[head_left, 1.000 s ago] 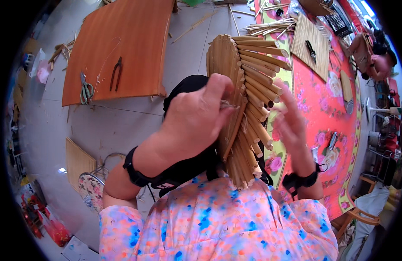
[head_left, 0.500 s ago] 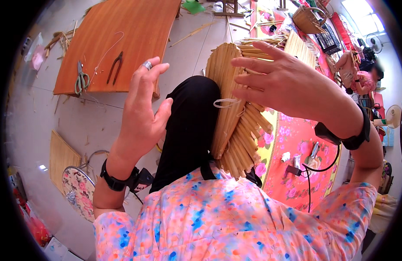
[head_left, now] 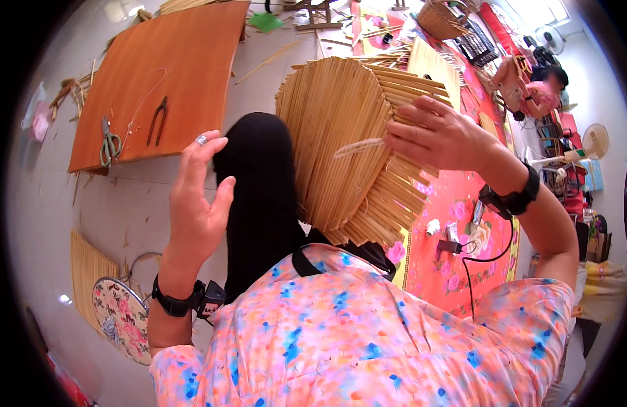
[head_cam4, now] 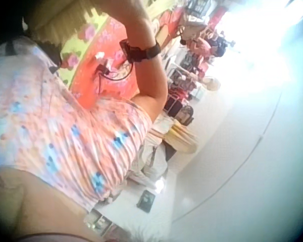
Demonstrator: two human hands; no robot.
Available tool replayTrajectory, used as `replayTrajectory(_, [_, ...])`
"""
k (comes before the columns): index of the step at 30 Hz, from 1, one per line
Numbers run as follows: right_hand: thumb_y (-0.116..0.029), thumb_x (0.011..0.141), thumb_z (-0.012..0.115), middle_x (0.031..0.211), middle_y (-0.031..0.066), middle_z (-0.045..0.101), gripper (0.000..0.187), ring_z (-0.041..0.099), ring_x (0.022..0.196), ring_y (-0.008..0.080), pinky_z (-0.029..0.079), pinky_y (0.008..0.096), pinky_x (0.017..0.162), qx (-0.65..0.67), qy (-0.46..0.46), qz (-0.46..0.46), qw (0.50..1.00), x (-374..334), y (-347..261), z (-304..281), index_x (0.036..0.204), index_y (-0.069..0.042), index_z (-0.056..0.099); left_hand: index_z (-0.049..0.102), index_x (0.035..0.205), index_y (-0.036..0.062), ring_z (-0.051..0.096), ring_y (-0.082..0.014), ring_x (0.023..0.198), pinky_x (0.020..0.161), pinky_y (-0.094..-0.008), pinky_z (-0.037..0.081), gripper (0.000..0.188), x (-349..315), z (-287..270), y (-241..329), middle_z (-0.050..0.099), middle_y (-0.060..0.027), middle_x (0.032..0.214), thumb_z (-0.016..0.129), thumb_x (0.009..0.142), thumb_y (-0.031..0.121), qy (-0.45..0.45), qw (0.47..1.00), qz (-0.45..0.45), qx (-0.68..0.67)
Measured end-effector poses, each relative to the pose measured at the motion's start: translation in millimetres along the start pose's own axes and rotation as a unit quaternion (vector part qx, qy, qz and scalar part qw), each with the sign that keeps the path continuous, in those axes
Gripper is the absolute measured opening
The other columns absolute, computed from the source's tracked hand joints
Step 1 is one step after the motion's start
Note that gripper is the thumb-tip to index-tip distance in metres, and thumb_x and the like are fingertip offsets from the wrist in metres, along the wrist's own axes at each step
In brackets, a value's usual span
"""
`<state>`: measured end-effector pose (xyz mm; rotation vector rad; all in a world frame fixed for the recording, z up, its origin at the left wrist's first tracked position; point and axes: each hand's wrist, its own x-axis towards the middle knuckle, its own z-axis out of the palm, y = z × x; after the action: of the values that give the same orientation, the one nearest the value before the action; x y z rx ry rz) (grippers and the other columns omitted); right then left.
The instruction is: The person assembles a circular wooden product by threading a white string through holes in wooden slats, using a small wire tool and cutting excess string with shears.
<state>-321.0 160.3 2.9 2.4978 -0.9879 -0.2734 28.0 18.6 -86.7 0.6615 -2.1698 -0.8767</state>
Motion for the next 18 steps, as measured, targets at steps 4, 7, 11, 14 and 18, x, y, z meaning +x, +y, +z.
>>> replayTrajectory(4, [-0.014, 0.079, 0.065, 0.111, 0.0030, 0.066, 0.032, 0.064, 0.104, 0.0223, 0.050, 0.0387, 0.093, 0.039, 0.015, 0.104, 0.994, -38, 3, -1, 0.111, -0.012, 0.066, 0.052, 0.129, 0.0058, 0.047, -0.0240, 0.130, 0.104, -0.0370, 0.040, 0.044, -5, -13, 11, 0.052, -0.0103, 0.138, 0.055, 0.086, -0.007, 0.022, 0.998, 0.040, 0.049])
replayTrajectory(7, [-0.010, 0.079, 0.063, 0.109, 0.0053, 0.068, 0.036, 0.064, 0.106, 0.0236, 0.051, 0.0368, 0.091, 0.104, 0.029, 0.282, 0.953, -73, -2, -2, 0.114, -0.014, 0.066, 0.053, 0.128, 0.0049, 0.047, -0.0234, 0.130, 0.104, -0.0371, 0.040, 0.042, -2, -23, 26, 0.052, -0.0107, 0.138, 0.054, 0.087, -0.006, 0.060, 0.997, 0.046, 0.025])
replayTrajectory(11, [-0.016, 0.088, 0.062, 0.093, 0.0162, 0.069, 0.025, 0.066, 0.086, 0.0372, 0.053, 0.0450, 0.073, 0.139, -0.005, 0.510, 0.849, -92, 0, -3, 0.113, -0.012, 0.065, 0.056, 0.123, 0.0030, 0.055, -0.0271, 0.119, 0.096, -0.0348, 0.045, 0.040, 4, -30, 52, 0.058, -0.0137, 0.127, 0.058, 0.084, -0.004, 0.115, 0.988, 0.088, 0.052])
replayTrajectory(14, [-0.032, 0.089, 0.064, 0.080, 0.0191, 0.066, 0.026, 0.064, 0.078, 0.0396, 0.050, 0.0483, 0.069, 0.079, -0.044, 0.581, 0.809, -95, 16, -9, 0.093, -0.007, 0.070, 0.056, 0.123, 0.0028, 0.053, -0.0252, 0.122, 0.100, -0.0348, 0.043, 0.036, 6, -28, 70, 0.057, -0.0130, 0.130, 0.057, 0.087, -0.002, 0.099, 0.983, 0.128, 0.083])
replayTrajectory(18, [-0.040, 0.087, 0.066, 0.073, 0.0201, 0.064, 0.037, 0.064, 0.071, 0.0379, 0.049, 0.0478, 0.066, 0.043, 0.053, 0.606, 0.793, -73, 35, -23, 0.078, -0.004, 0.071, 0.057, 0.122, 0.0022, 0.052, -0.0298, 0.125, 0.104, -0.0376, 0.040, 0.036, 18, -21, 91, 0.057, -0.0141, 0.130, 0.058, 0.087, -0.001, 0.096, 0.971, 0.189, 0.109])
